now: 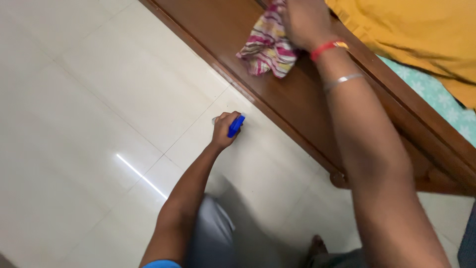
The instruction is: The person cleans a wooden bed frame by spraying a cleaning solution from a blue bottle and wiping the surface with a patterned cloth. The person moves along the length of the frame, repeatedly spraying and wiping the wood.
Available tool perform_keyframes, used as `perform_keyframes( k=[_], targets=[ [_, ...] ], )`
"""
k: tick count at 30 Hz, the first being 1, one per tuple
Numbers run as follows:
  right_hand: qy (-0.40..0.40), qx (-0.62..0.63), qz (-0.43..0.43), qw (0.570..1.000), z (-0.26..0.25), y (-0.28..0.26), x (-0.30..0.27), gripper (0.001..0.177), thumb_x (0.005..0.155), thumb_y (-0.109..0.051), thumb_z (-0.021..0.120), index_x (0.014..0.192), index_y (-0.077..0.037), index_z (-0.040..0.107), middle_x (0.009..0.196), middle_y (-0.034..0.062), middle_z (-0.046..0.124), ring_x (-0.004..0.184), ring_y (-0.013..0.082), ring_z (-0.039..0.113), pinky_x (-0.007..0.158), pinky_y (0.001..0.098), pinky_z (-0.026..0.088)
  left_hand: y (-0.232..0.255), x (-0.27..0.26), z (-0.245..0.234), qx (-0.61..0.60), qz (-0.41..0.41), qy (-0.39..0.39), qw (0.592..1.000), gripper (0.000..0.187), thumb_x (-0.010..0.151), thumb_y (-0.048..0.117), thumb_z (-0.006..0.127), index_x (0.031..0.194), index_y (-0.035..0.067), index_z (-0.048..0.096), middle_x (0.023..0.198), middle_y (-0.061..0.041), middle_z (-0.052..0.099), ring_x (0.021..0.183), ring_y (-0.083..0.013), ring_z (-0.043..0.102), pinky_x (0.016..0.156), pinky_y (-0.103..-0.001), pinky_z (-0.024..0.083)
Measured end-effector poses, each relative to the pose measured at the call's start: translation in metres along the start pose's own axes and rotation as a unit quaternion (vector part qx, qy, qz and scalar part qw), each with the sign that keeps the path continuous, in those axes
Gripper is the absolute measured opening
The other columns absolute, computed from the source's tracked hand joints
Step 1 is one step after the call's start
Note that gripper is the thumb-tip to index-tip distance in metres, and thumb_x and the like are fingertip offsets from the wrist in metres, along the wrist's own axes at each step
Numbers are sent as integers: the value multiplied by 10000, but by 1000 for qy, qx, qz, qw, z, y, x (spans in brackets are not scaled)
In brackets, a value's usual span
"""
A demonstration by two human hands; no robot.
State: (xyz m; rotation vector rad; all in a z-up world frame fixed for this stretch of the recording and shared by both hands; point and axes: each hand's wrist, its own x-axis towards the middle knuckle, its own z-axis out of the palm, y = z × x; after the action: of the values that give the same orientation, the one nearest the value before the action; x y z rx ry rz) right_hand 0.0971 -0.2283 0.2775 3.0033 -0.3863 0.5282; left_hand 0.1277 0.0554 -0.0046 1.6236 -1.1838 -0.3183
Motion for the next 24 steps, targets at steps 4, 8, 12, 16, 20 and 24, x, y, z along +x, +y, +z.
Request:
perform_keyframes(
  k=[4,8,12,16,20,24],
  targets=[
    [-24,-14,51,998,-52,-5,-59,338,1035,-132,627,1338,16,608,1218,269,663,1099,471,610,878,564,489,4,-7,-3,-19,-19,13,1000,361,722,29,694,1058,153,654,883,-24,736,923,-293,657,848,-424,517],
    [10,-13,31,999,-82,-5,-112,490,1005,-64,610,1490,-22,555,1452,214,612,1277,412,587,1020,503,494,15,-12,-6,-3,-39,62,997,344,712,11,693,1034,126,648,848,-41,739,878,-307,671,793,-439,522],
    [-19,-48,26,998,-95,4,-139,485,990,-49,616,1470,-16,555,1496,206,590,1366,384,560,1087,483,471,18,-15,-15,-27,-43,67,996,313,746,2,681,1036,116,646,862,-54,741,867,-314,671,777,-423,541],
    [-26,-26,17,999,-91,10,-140,515,975,-46,614,1484,-9,551,1505,203,585,1398,387,543,1117,479,460,19,-18,-26,-39,-51,59,996,305,735,-10,686,1014,97,624,874,-71,736,872,-316,675,788,-413,543],
    [-13,-22,-8,1000,-76,5,-108,500,1006,-62,605,1492,20,527,1515,226,566,1399,402,530,1128,485,455,15,-21,-29,-55,-58,49,996,313,721,-42,675,1003,81,620,886,-77,730,876,-311,679,787,-407,546],
    [22,-9,-76,997,-54,2,-61,478,1020,-78,612,1469,45,502,1541,241,537,1409,406,517,1147,486,456,6,-10,-16,-45,-84,90,991,312,704,-56,675,982,78,626,892,-76,728,874,-307,673,797,-394,539]
  ],
)
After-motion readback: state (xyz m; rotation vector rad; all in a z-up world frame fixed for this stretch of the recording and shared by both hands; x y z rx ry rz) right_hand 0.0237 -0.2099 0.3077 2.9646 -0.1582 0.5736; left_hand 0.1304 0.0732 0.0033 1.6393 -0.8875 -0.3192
